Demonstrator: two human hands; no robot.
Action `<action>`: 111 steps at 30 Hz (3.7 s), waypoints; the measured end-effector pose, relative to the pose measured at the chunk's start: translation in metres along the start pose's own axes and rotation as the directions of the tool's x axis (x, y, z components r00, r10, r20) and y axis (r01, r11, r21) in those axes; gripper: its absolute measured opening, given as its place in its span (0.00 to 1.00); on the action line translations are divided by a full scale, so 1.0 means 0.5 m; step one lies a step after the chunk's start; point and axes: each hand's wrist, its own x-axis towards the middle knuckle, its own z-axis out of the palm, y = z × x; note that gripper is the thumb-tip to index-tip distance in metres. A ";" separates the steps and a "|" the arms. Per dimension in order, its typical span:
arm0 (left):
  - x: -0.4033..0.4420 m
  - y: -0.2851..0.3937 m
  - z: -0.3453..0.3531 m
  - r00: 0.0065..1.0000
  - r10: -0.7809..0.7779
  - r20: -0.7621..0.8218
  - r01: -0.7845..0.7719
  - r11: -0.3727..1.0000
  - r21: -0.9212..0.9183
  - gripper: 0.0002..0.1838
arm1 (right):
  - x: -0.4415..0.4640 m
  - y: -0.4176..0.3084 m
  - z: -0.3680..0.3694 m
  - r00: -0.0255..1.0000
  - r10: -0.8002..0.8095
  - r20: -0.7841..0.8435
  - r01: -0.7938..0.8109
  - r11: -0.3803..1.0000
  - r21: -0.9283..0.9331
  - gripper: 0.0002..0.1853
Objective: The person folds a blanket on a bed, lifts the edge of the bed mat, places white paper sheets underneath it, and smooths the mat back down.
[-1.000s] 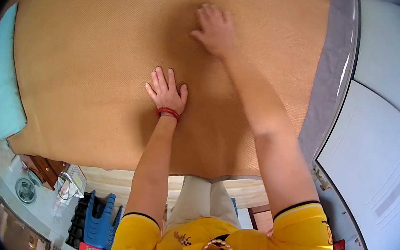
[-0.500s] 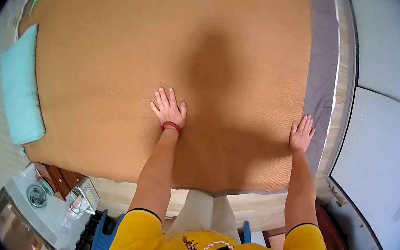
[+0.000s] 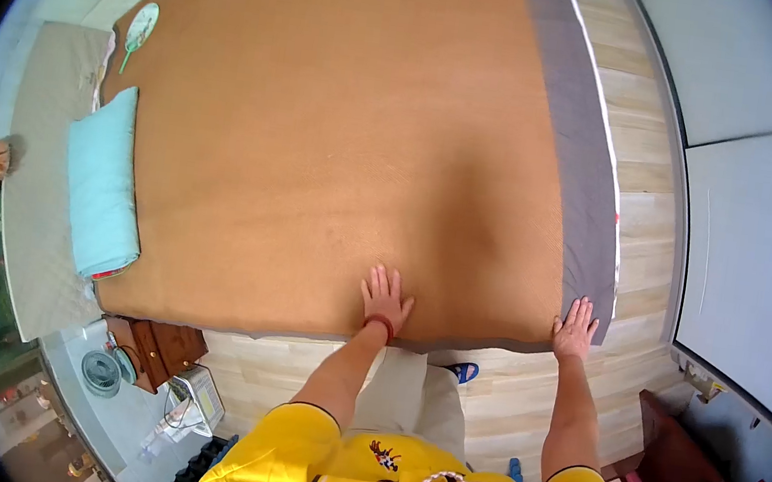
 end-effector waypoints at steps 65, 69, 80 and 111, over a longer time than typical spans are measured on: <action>-0.090 0.991 -0.066 0.894 0.271 0.356 -0.095 0.893 -0.440 0.22 | 0.257 1.226 0.302 0.889 0.096 0.448 -0.457 0.216 0.862 0.08; -0.036 0.963 -0.092 0.884 0.140 0.446 0.224 0.712 -0.665 0.21 | 0.437 1.074 0.110 0.908 -0.087 0.409 -0.391 0.166 0.905 0.08; 0.367 0.927 -0.348 0.975 -0.208 0.074 0.188 0.609 -0.771 0.18 | 0.817 0.794 -0.225 0.785 -0.536 0.311 0.234 0.721 0.652 0.12; 1.355 0.823 -0.929 0.679 -0.723 -0.126 0.391 0.502 -0.771 0.23 | 1.750 0.150 -0.949 0.566 -0.707 0.425 -0.066 0.475 0.878 0.11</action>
